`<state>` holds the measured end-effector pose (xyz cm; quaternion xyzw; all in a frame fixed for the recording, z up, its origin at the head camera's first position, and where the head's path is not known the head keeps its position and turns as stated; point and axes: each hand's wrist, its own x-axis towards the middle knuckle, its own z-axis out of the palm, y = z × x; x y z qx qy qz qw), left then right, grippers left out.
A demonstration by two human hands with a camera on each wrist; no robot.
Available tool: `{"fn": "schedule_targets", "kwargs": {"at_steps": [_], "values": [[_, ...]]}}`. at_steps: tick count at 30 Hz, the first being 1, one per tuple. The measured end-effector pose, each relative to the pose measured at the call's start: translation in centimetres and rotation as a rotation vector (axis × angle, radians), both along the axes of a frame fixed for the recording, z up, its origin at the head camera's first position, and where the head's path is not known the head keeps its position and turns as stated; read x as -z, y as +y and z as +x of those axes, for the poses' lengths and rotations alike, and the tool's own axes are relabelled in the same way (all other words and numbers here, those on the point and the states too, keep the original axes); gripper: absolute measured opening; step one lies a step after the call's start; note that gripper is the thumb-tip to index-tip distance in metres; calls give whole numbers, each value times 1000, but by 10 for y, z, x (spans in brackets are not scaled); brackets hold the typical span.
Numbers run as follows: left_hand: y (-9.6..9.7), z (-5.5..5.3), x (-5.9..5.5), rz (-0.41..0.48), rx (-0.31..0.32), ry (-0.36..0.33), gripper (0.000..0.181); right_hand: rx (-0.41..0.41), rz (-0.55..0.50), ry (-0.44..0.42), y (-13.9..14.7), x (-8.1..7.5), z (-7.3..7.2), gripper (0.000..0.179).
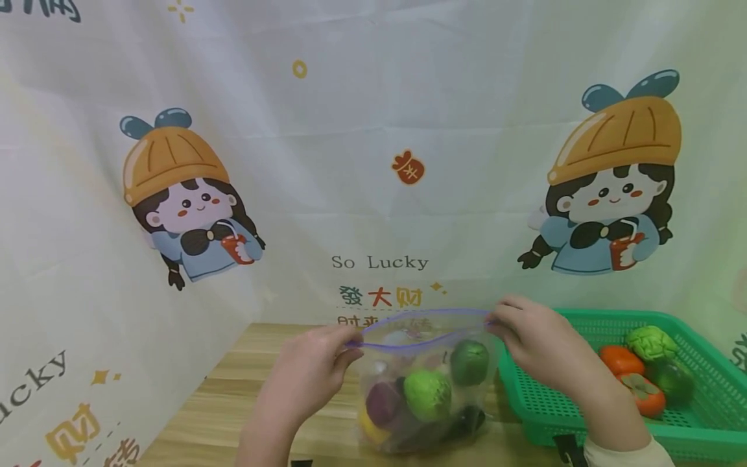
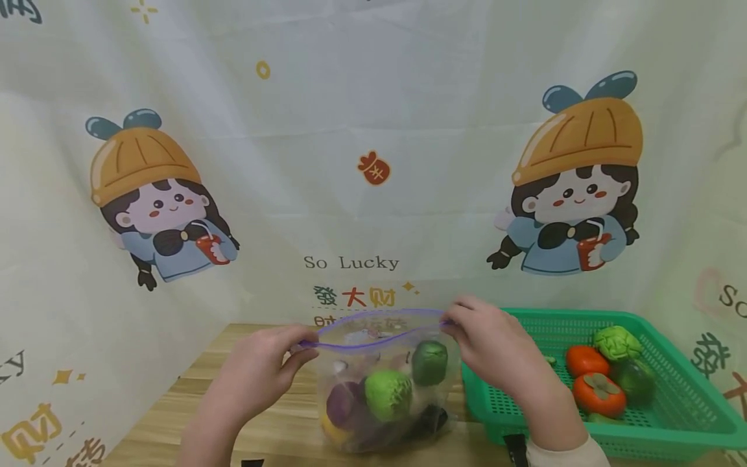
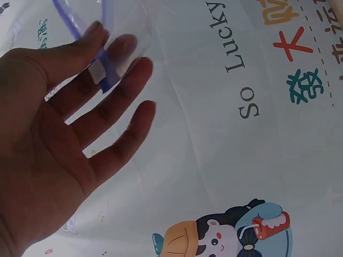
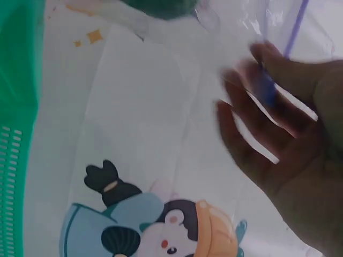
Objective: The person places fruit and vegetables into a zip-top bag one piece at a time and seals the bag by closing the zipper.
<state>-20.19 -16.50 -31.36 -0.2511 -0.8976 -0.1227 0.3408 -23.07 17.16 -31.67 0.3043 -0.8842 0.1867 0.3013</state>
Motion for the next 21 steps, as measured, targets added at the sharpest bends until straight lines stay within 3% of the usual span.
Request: {"fn": "schedule_targets", "kwargs": {"at_steps": [3,5,6,8,11,13,16,21], "values": [[0,-4,1,56,4,90,10,18,-93,262,-9,4,-1,15],[1,-8,1,87,12,180,11,-1,-137,323,-11,3,0,18],[2,-9,1,89,12,208,12,-9,-133,308,-11,2,1,17],[4,-11,2,64,2,198,10,-40,-76,149,-6,-1,5,15],[7,-11,2,-4,-17,73,8,-82,42,-160,2,-5,10,11],[8,-9,2,-33,-16,-10,6,-89,94,-296,5,-6,12,10],[6,-8,2,-30,-9,-45,6,-106,95,-319,6,-8,12,8],[1,-5,2,3,-12,18,9,-87,75,-228,2,-8,14,6]]}}
